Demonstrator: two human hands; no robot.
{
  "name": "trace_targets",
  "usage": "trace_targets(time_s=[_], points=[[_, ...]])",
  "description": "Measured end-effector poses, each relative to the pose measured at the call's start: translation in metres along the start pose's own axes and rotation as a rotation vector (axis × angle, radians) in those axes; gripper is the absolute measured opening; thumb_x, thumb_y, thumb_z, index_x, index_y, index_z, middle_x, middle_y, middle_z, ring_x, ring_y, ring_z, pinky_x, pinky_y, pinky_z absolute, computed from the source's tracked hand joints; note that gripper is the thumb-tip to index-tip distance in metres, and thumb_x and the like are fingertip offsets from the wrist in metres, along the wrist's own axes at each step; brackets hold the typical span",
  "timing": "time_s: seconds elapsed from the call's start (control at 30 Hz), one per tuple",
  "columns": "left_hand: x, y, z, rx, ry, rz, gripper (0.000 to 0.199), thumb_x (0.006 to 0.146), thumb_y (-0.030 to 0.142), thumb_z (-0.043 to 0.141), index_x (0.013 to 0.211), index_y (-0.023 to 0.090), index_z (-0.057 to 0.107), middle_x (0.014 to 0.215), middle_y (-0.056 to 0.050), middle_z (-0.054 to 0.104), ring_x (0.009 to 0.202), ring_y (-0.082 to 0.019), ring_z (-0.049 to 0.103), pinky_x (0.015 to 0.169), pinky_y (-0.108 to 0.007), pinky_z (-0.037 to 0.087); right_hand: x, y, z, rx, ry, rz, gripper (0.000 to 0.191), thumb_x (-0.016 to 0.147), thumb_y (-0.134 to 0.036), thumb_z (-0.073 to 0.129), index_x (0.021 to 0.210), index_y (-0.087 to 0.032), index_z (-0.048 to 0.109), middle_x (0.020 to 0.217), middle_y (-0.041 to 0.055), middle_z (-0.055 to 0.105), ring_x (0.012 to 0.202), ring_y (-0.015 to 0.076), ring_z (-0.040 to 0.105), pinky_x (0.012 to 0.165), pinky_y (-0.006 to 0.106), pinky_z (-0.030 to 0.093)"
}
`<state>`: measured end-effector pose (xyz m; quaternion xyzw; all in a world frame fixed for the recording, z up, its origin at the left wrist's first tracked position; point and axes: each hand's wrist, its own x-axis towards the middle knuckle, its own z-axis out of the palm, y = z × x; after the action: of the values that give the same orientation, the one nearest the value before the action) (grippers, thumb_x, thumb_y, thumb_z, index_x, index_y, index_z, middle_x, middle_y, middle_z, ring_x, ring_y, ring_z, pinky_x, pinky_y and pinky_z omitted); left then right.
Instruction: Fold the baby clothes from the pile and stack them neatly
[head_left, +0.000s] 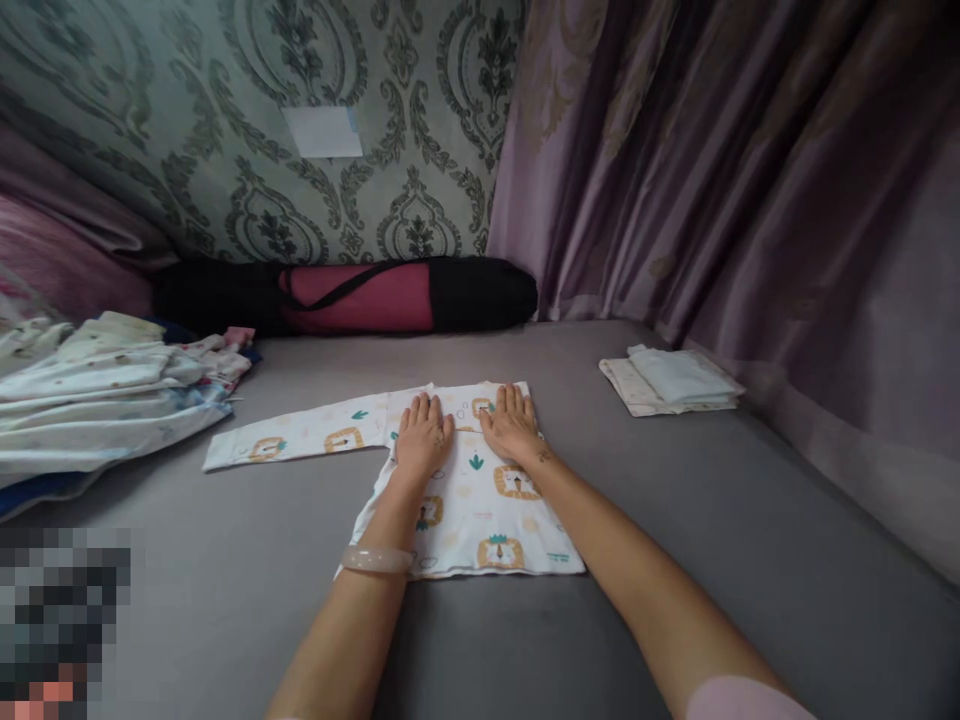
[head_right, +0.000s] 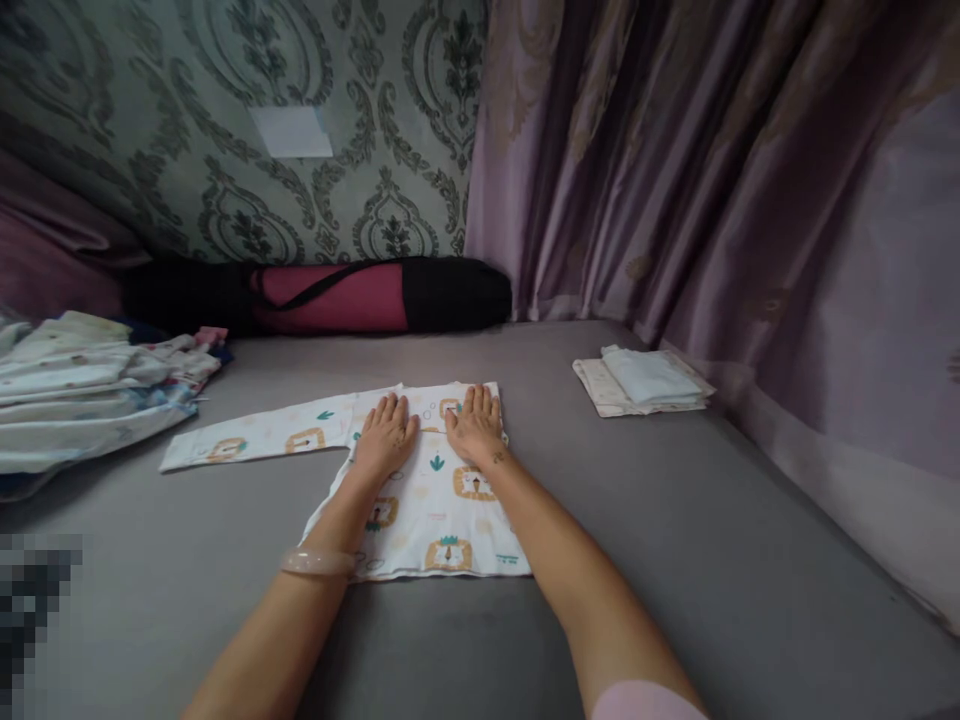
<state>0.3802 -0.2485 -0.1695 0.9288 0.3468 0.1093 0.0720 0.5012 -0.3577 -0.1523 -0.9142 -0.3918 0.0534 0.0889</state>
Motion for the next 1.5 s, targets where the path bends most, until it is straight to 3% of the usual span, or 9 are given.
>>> trace_targets(time_s=[0.33, 0.5, 0.7, 0.9, 1.0, 1.1, 1.23, 1.37, 1.5], points=[[0.001, 0.000, 0.000, -0.020, -0.029, -0.028, 0.060, 0.095, 0.038, 0.029, 0.143, 0.004, 0.036, 0.152, -0.018, 0.030, 0.142, -0.029, 0.024, 0.116, -0.043, 0.020, -0.002, 0.027, -0.002, -0.023, 0.077, 0.136, 0.070, 0.096, -0.043, 0.025, 0.147, 0.005, 0.021, 0.154, 0.0229, 0.020, 0.142, 0.0313, 0.019, 0.114, 0.042, 0.014], [0.001, 0.001, -0.001, -0.019, -0.029, -0.031, 0.059, 0.095, 0.038, 0.029, 0.143, 0.004, 0.036, 0.152, -0.018, 0.030, 0.142, -0.028, 0.024, 0.116, -0.043, 0.019, -0.002, 0.044, -0.003, -0.048, 0.067, 0.096, 0.065, 0.096, -0.037, 0.024, 0.148, 0.002, 0.023, 0.153, 0.0195, 0.026, 0.141, 0.0276, 0.021, 0.114, 0.040, 0.015], [0.000, 0.001, -0.004, -0.063, -0.046, -0.017, 0.059, 0.096, 0.038, 0.029, 0.142, 0.002, 0.036, 0.152, -0.020, 0.028, 0.143, -0.029, 0.021, 0.116, -0.043, 0.017, -0.002, 0.042, -0.003, -0.067, 0.053, 0.107, 0.065, 0.097, -0.038, 0.024, 0.148, 0.002, 0.021, 0.153, 0.0195, 0.025, 0.141, 0.0277, 0.022, 0.114, 0.040, 0.015], [-0.003, -0.007, -0.028, -0.277, -0.083, 0.044, 0.057, 0.089, 0.031, 0.048, 0.136, 0.000, 0.042, 0.150, -0.026, 0.028, 0.142, -0.032, 0.025, 0.114, -0.041, 0.025, 0.005, 0.038, -0.017, -0.028, -0.036, 0.142, 0.065, 0.096, -0.038, 0.027, 0.148, 0.001, 0.023, 0.153, 0.0203, 0.026, 0.140, 0.0298, 0.023, 0.113, 0.042, 0.019], [-0.002, -0.021, -0.051, -0.457, -0.088, 0.043, 0.054, 0.087, 0.035, 0.051, 0.133, 0.007, 0.048, 0.145, -0.022, 0.041, 0.135, -0.029, 0.039, 0.108, -0.038, 0.034, 0.005, 0.025, -0.022, -0.011, 0.020, 0.128, 0.061, 0.096, -0.035, 0.027, 0.146, -0.001, 0.028, 0.153, 0.0200, 0.027, 0.140, 0.0306, 0.024, 0.112, 0.045, 0.019], [-0.003, -0.048, -0.077, -0.524, -0.064, -0.076, 0.049, 0.087, 0.040, 0.049, 0.128, 0.013, 0.053, 0.131, -0.017, 0.057, 0.121, -0.027, 0.053, 0.101, -0.036, 0.040, 0.001, -0.003, -0.020, 0.006, 0.078, 0.004, 0.058, 0.096, -0.032, 0.025, 0.146, -0.002, 0.029, 0.154, 0.0194, 0.024, 0.142, 0.0294, 0.020, 0.113, 0.046, 0.014], [-0.012, -0.102, -0.099, -0.431, -0.006, -0.363, 0.047, 0.086, 0.039, 0.048, 0.122, 0.009, 0.056, 0.115, -0.018, 0.064, 0.111, -0.030, 0.058, 0.097, -0.038, 0.043, -0.006, -0.053, -0.010, 0.079, 0.010, -0.233, 0.059, 0.096, -0.033, 0.024, 0.148, -0.004, 0.026, 0.156, 0.0159, 0.021, 0.144, 0.0254, 0.013, 0.115, 0.045, 0.006], [-0.030, -0.153, -0.100, -0.298, 0.213, -0.721, 0.041, 0.082, 0.036, 0.051, 0.110, 0.008, 0.059, 0.113, -0.023, 0.061, 0.114, -0.037, 0.053, 0.095, -0.048, 0.042, -0.007, -0.097, -0.002, 0.145, -0.072, -0.373, 0.060, 0.097, -0.034, 0.023, 0.149, -0.005, 0.023, 0.157, 0.0131, 0.017, 0.145, 0.0227, 0.009, 0.116, 0.044, 0.003], [-0.045, -0.178, -0.094, -0.270, 0.414, -1.021, 0.044, 0.077, 0.040, 0.056, 0.106, 0.008, 0.056, 0.125, -0.029, 0.048, 0.123, -0.044, 0.040, 0.093, -0.056, 0.040, 0.001, -0.124, 0.004, 0.160, -0.129, -0.406, 0.061, 0.097, -0.035, 0.023, 0.149, -0.004, 0.023, 0.157, 0.0133, 0.017, 0.145, 0.0228, 0.009, 0.116, 0.044, 0.003]])
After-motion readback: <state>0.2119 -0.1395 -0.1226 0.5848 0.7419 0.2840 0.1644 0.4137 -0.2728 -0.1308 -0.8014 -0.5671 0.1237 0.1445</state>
